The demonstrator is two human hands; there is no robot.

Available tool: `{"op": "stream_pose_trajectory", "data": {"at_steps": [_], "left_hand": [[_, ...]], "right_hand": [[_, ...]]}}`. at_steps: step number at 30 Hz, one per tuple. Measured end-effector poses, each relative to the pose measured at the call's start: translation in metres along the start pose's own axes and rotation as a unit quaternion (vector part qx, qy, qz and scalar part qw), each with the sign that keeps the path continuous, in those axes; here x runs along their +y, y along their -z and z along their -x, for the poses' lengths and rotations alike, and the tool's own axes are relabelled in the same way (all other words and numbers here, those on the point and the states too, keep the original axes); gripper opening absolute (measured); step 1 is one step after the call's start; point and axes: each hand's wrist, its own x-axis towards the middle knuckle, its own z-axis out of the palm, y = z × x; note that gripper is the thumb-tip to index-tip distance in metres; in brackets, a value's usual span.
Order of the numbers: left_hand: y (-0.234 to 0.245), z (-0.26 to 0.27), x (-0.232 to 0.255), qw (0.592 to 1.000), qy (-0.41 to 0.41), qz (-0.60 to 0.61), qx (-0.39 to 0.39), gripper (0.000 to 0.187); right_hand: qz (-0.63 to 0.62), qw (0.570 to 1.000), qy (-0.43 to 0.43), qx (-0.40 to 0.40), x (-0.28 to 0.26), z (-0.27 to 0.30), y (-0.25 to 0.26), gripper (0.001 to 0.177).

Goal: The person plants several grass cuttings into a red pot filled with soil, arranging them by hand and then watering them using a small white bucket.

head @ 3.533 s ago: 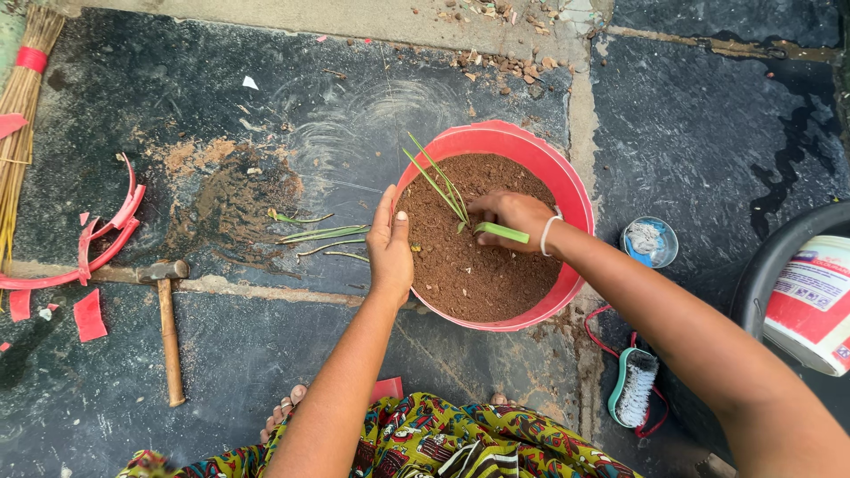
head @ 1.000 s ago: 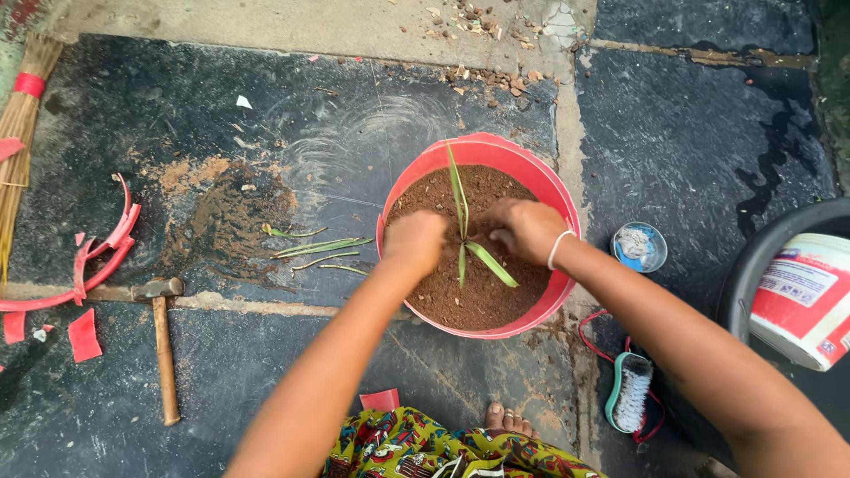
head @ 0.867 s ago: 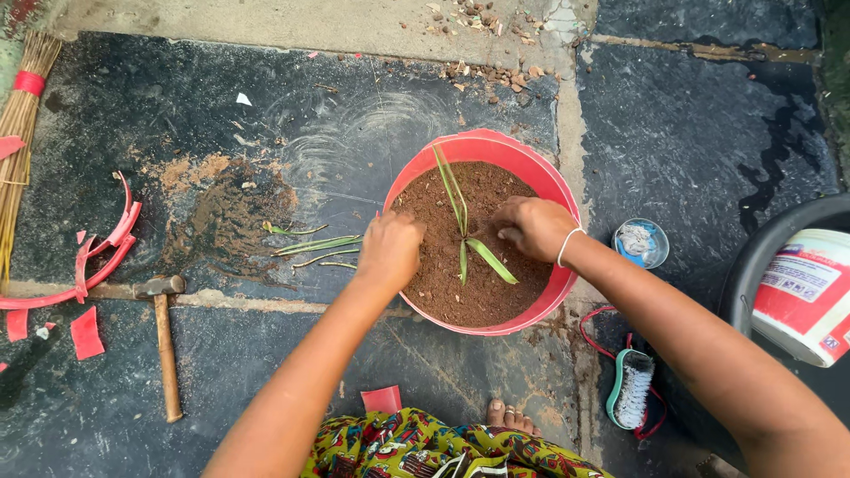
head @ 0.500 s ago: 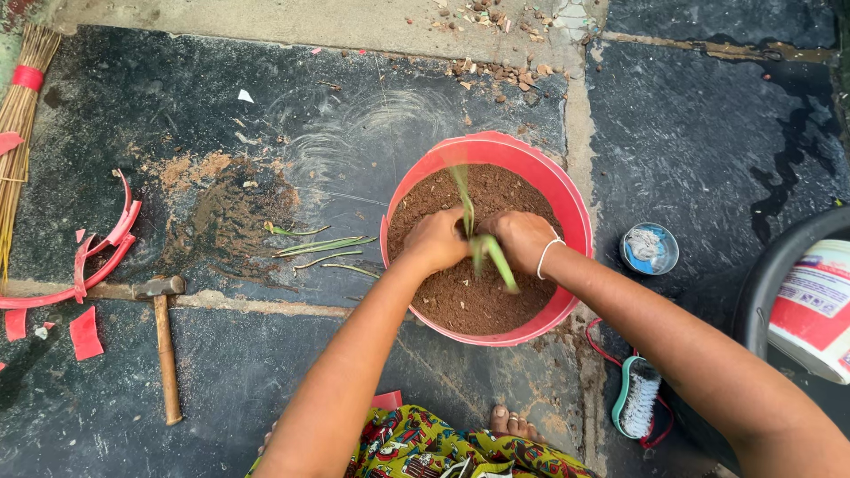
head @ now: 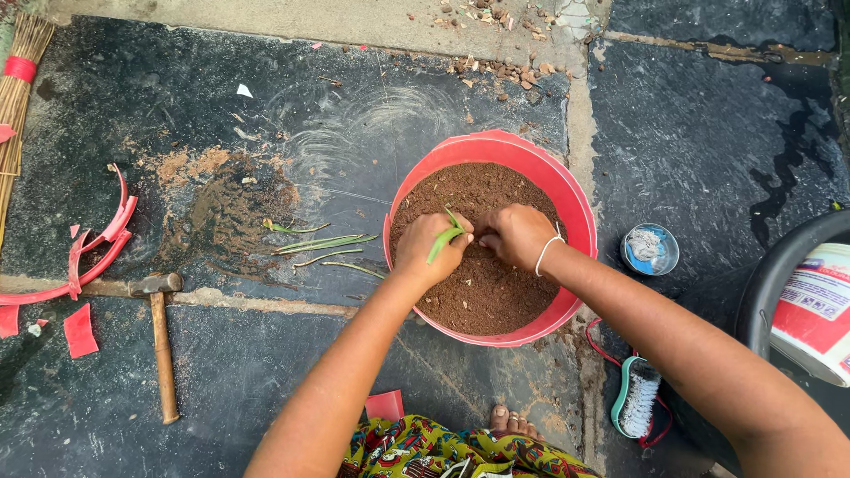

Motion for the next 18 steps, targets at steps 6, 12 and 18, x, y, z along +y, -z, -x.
{"op": "stream_pose_trajectory", "data": {"at_steps": [6,12,18], "left_hand": [[0.002,0.003,0.011,0.999,-0.003,0.046,0.021,0.013],[0.006,-0.002,0.017,1.000,0.012,0.015,-0.015,0.012],[0.008,0.001,0.005,0.992,-0.079,0.094,0.010,0.012]], "right_hand": [[0.072,0.997,-0.018,-0.006,-0.002,-0.003,-0.003,0.026],[0.091,0.995,0.026,0.040,0.000,-0.018,0.017,0.065],[0.150,0.986,-0.034,-0.066,-0.008,-0.045,0.016,0.073]]}}
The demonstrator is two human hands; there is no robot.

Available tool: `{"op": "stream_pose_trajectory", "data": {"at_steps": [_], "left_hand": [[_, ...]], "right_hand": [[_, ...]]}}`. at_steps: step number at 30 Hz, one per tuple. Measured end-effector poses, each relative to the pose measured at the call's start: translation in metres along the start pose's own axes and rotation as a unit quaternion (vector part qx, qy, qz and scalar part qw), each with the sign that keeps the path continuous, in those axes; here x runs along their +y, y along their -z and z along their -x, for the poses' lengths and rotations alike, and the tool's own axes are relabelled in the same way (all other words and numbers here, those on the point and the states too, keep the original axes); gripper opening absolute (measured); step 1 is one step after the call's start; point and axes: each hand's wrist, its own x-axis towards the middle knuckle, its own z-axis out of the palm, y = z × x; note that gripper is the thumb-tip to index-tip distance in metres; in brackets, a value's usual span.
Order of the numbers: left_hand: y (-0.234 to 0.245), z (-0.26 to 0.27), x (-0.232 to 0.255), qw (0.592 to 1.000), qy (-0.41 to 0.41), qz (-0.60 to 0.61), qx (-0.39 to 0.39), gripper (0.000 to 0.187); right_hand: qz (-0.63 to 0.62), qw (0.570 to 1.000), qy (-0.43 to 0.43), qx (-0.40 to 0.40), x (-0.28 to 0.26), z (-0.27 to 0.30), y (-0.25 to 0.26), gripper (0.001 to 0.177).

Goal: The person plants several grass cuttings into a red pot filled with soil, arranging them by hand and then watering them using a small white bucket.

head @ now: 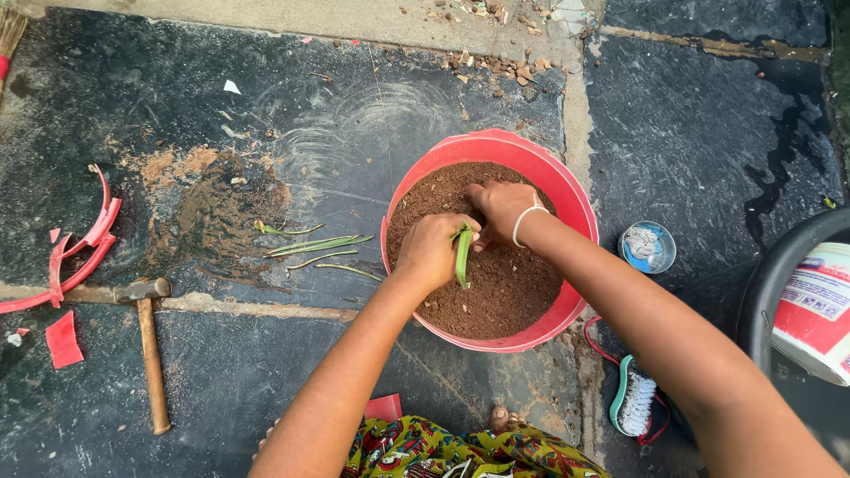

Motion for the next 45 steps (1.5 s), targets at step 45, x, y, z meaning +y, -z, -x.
{"op": "stream_pose_trajectory", "data": {"at_steps": [45], "left_hand": [[-0.004,0.007,0.004,0.978,0.066,-0.188,-0.055,0.057]], "right_hand": [[-0.014,0.995,0.095,0.027,0.027,0.071,0.002,0.037]]}}
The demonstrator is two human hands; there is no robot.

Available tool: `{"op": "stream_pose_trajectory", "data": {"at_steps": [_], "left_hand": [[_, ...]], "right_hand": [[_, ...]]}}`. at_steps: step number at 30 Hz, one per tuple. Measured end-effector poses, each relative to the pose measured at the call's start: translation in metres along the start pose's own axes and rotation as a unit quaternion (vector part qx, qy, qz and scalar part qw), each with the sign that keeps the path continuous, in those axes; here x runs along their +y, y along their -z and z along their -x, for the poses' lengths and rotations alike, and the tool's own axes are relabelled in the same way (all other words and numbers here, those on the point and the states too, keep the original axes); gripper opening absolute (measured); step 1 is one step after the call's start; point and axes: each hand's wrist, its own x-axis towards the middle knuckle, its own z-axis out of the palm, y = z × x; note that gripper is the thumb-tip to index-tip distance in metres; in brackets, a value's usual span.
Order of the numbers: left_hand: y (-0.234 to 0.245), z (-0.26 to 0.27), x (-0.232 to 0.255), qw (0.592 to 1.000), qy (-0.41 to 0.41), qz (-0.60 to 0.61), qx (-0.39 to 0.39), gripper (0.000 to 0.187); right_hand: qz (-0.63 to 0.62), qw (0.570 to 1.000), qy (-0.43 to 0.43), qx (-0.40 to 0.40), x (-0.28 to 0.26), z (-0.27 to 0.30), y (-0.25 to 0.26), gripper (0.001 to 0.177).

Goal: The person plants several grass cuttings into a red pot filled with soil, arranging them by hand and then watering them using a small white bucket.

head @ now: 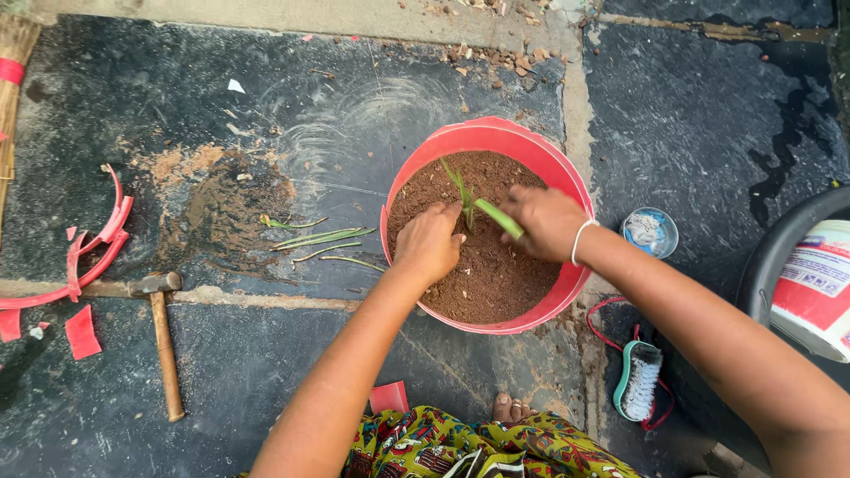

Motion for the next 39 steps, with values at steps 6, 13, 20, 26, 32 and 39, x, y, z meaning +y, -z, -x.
{"op": "stream_pose_trajectory", "data": {"at_steps": [6,13,20,26,32,39], "left_hand": [[-0.006,-0.009,0.005,0.992,0.054,-0.073,-0.085,0.058],[-0.018,-0.010,-0.004,0.985,0.020,-0.146,-0.088,0.064],[-0.028,-0.019,-0.009,0.990,-0.014,-0.087,-0.108,0.030],[-0.031,-0.042,-0.017,0.987,0.011,-0.084,-0.138,0.021],[-0.033,-0.053,-0.019,0.988,-0.013,-0.086,-0.128,0.018],[-0.045,-0.057,-0.026,0.985,-0.023,-0.101,-0.140,0.018]], "right_hand": [[-0.034,0.994,0.006,0.104,0.013,-0.038,-0.017,0.041],[0.084,0.995,0.049,0.028,0.008,-0.038,-0.034,0.031],[0.066,0.995,0.049,0.054,0.012,-0.023,-0.036,0.039],[-0.036,0.998,0.016,0.043,0.010,-0.049,-0.049,0.023],[-0.075,0.996,-0.043,0.006,0.010,-0.055,-0.058,0.022],[0.007,0.999,-0.032,0.035,0.031,-0.074,-0.094,0.015]]}}
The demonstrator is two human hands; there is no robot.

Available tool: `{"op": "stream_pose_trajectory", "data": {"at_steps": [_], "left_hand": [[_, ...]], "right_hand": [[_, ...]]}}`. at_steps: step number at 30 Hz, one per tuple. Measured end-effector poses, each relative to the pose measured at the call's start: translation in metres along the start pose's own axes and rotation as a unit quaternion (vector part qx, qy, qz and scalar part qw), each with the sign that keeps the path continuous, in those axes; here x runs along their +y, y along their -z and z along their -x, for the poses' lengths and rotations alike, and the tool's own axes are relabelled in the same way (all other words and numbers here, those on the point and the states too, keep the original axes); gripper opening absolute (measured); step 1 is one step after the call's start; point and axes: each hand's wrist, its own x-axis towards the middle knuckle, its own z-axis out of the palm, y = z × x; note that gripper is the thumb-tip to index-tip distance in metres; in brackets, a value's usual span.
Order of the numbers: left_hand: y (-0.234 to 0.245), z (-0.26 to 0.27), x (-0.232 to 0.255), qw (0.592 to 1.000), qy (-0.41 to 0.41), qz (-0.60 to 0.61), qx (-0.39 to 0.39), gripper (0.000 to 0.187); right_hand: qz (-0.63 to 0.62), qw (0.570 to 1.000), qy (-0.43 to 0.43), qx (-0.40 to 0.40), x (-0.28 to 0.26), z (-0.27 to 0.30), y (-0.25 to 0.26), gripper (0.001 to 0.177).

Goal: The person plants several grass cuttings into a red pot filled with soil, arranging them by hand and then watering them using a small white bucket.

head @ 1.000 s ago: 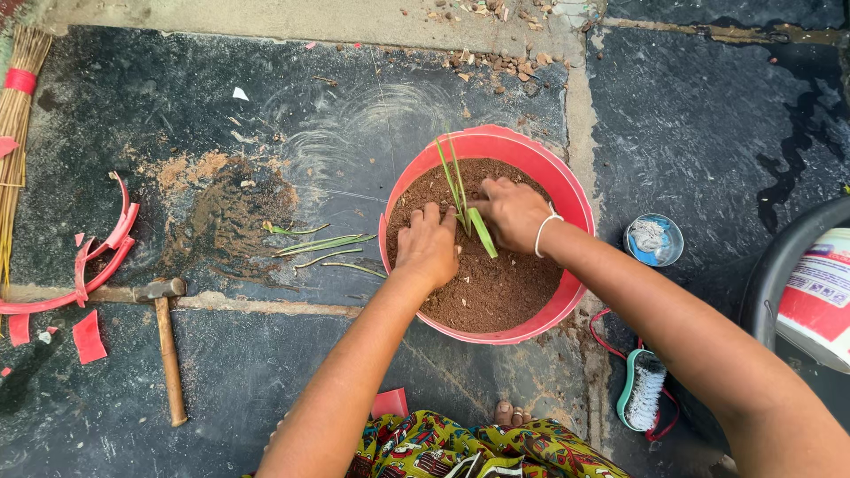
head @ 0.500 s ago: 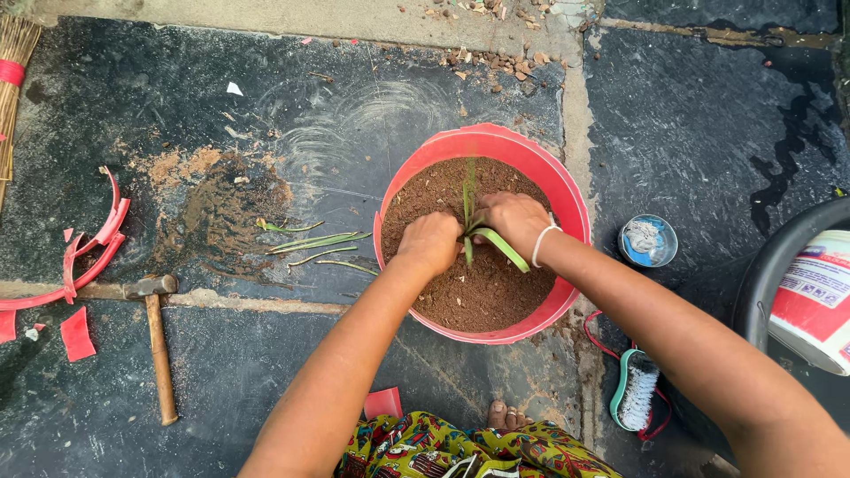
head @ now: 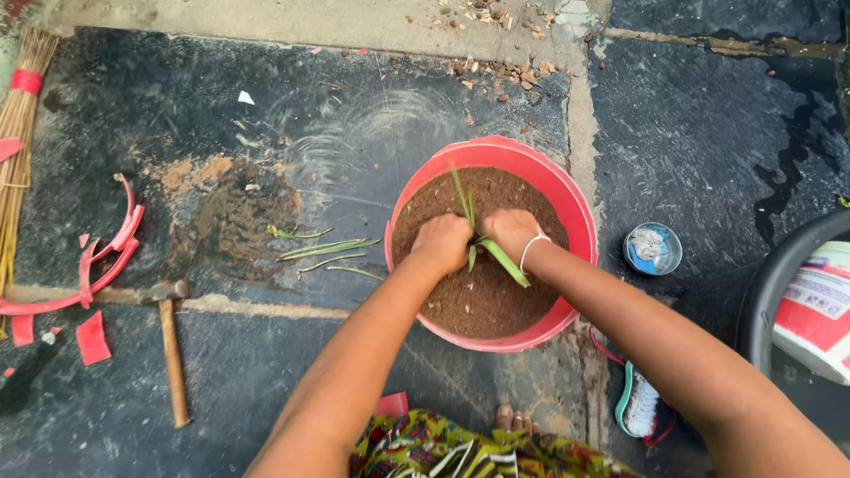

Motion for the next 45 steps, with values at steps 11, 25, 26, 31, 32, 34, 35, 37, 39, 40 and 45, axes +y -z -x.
{"op": "stream_pose_trajectory", "data": {"at_steps": [11,25,26,31,32,34,35,37,39,40,45], "left_hand": [[0.056,0.100,-0.010,0.963,-0.009,0.069,0.259,0.015],[0.032,0.407,-0.258,0.910,0.142,-0.373,-0.111,0.022],[0.006,0.424,-0.262,0.902,0.209,-0.326,-0.192,0.022],[-0.111,0.462,-0.222,0.907,0.357,-0.150,-0.167,0.023],[-0.133,0.466,-0.211,0.914,0.367,-0.121,-0.126,0.024],[-0.157,0.452,-0.178,0.925,0.371,-0.078,-0.029,0.025],[-0.159,0.444,-0.166,0.929,0.364,-0.059,0.024,0.026],[-0.153,0.426,-0.148,0.930,0.348,-0.035,0.117,0.027],[-0.166,0.406,-0.122,0.927,0.325,-0.024,0.186,0.029],[-0.175,0.393,-0.104,0.925,0.317,-0.024,0.206,0.030],[-0.187,0.366,-0.092,0.919,0.302,-0.041,0.249,0.035]], "right_hand": [[-0.037,0.992,-0.007,0.123,-0.010,0.071,0.053,0.033],[-0.048,0.967,0.184,0.170,-0.211,0.154,0.082,0.033],[-0.067,0.960,0.217,0.162,-0.230,0.161,0.068,0.037],[-0.122,0.946,0.242,-0.176,-0.326,0.177,-0.056,0.025],[-0.113,0.931,0.255,-0.233,-0.341,0.180,-0.085,0.025],[-0.092,0.895,0.292,-0.324,-0.371,0.192,-0.139,0.024],[-0.081,0.875,0.311,-0.362,-0.381,0.196,-0.161,0.025],[-0.077,0.845,0.336,-0.410,-0.388,0.200,-0.192,0.025],[-0.089,0.823,0.353,-0.436,-0.386,0.196,-0.203,0.027],[-0.102,0.816,0.357,-0.443,-0.380,0.190,-0.200,0.028],[-0.313,0.839,0.352,-0.271,-0.326,0.110,-0.088,0.036]]}}
